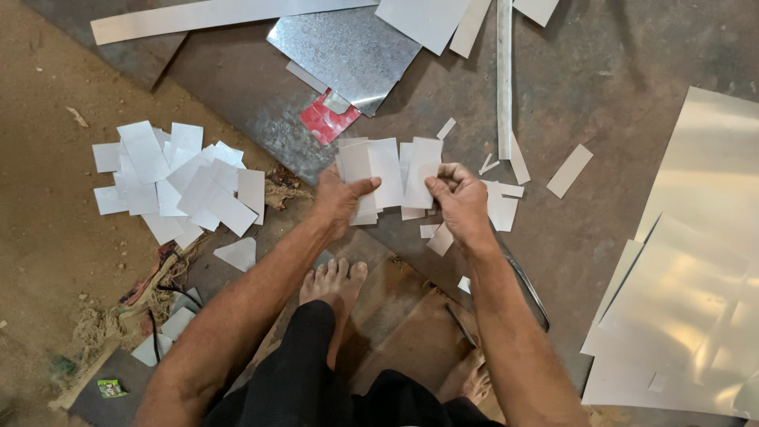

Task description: The person uses large shears to cut rectangular white sheets into smaller pieces while sitting on the floor. After cutting, the person sorts the pieces into separate piles by hand.

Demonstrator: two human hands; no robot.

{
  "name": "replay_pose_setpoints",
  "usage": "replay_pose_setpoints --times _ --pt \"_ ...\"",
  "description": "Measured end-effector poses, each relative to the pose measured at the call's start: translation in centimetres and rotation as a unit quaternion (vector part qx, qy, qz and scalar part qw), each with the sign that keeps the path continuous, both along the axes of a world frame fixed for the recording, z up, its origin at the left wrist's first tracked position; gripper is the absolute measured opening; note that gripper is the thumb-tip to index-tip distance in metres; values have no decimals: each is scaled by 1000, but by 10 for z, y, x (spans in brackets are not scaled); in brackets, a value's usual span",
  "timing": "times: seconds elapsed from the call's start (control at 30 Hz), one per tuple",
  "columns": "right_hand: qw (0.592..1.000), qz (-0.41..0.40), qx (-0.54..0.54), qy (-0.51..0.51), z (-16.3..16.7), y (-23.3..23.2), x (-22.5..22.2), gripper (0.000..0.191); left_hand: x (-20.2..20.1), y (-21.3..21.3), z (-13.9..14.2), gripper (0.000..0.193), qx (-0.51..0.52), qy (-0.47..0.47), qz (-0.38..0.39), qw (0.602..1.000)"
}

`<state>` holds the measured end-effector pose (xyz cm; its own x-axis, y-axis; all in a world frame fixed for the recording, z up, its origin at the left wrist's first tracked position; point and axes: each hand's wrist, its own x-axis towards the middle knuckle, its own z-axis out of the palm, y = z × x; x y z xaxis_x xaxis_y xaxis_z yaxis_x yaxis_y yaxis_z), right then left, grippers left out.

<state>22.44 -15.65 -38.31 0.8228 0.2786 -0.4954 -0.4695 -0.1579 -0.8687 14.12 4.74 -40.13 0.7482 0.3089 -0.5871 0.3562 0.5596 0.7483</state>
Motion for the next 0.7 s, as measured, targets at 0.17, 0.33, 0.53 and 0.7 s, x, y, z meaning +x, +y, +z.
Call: replay_pose_setpoints --times 0.17,0.33,0.53,0.7 --pt "931 79 -223 -276 15 2 3 34 -2 3 2 50 3 -2 5 1000" --pt "989 107 -96 -33 11 17 -11 33 -1 -1 3 34 -129 -3 -12 992" --pt "990 7 -95 -103 1 -4 4 30 -1 10 0 32 -219 -18 5 976" --pt "972 99 -135 -166 -1 -1 -4 34 4 -1 -6 33 -96 -16 -31 995"
